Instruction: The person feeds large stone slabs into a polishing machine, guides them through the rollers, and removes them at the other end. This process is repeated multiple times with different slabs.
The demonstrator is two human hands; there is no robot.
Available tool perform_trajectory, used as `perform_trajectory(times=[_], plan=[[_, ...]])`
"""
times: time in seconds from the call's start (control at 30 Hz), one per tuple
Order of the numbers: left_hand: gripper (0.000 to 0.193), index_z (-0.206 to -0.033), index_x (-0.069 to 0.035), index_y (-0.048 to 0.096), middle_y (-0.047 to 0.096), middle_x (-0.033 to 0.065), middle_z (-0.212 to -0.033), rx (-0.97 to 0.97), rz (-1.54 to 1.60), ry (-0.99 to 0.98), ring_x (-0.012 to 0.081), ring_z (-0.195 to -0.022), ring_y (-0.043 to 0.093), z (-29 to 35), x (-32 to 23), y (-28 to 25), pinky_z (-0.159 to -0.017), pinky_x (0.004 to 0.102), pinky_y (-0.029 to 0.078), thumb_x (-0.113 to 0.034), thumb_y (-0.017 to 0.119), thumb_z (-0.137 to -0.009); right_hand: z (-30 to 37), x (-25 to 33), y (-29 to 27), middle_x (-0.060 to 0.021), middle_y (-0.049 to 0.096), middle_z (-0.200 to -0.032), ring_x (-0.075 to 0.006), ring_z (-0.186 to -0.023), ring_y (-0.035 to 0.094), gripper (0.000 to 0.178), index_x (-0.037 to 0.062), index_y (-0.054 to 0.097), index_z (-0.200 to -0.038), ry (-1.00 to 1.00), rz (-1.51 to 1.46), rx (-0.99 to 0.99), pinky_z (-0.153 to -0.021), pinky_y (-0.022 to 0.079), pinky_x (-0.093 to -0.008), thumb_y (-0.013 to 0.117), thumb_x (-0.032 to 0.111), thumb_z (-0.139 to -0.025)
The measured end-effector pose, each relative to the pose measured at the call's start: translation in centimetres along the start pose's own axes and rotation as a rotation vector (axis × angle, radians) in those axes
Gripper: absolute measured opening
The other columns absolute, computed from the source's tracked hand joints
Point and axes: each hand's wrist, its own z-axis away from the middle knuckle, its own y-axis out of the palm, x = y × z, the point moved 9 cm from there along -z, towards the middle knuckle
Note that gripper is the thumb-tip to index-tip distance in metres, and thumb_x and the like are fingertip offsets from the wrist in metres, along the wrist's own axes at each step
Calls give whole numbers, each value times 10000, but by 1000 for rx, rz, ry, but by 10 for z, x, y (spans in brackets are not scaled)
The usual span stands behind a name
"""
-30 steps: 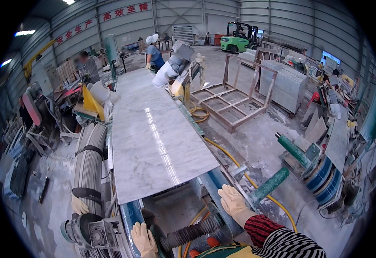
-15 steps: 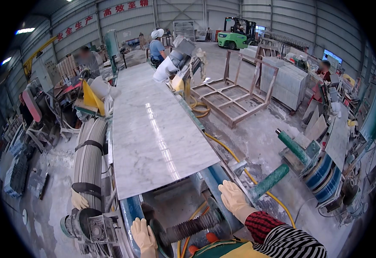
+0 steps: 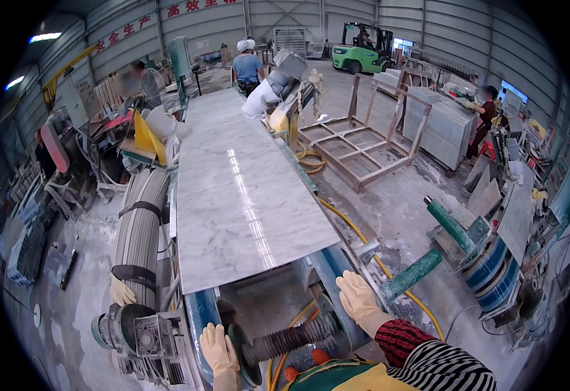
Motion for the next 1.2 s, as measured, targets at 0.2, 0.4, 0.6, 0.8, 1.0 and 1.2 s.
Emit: perform_trajectory(times=[0.2,0.4,0.6,0.8,1.0,1.2], plan=[[357,-1285,-10,622,591,263,-1359,-9,12,-1,473,-1235,543,4,1,-3,-1096,562,397,-73,617,-934,0,-1,2,-241,653,-1276,-454,-1147,624,383,49,653,-1269,17,-41,44,-1028,515,-532,698,109,-893],[380,-1316,-1,626,594,275,-1400,-2,0,-15,481,-1284,537,9,4,2,-1134,569,384,-77,621,-943,0,3,-3,-243,648,-1278,-451,-1160,618,368,42,651,-1259,14,-24,32,-1037,509,-525,689,106,-899],[370,-1304,-2,632,597,270,-1391,-24,4,-10,483,-1278,537,11,3,0,-1126,571,387,-71,620,-940,4,2,-2,-251,646,-1301,-460,-1181,615,377,46,652,-1275,32,-46,51,-1056,504,-526,688,112,-905],[367,-1283,3,632,598,260,-1351,-31,6,0,479,-1239,543,11,-1,-4,-1098,562,398,-73,627,-924,7,3,-5,-268,649,-1309,-474,-1172,624,385,41,648,-1293,25,-32,37,-1046,510,-541,679,104,-914],[349,-1261,12,634,597,255,-1338,-13,0,-2,473,-1211,546,9,-6,-9,-1062,554,412,-83,619,-925,6,4,-6,-279,658,-1303,-481,-1183,626,384,38,654,-1284,26,-54,44,-1058,509,-543,689,92,-907],[356,-1260,12,629,590,262,-1342,-22,7,17,459,-1218,544,9,-11,-13,-1060,542,411,-100,622,-922,10,5,-7,-285,661,-1284,-483,-1150,633,383,25,653,-1276,4,-19,16,-1027,520,-551,689,80,-898]])
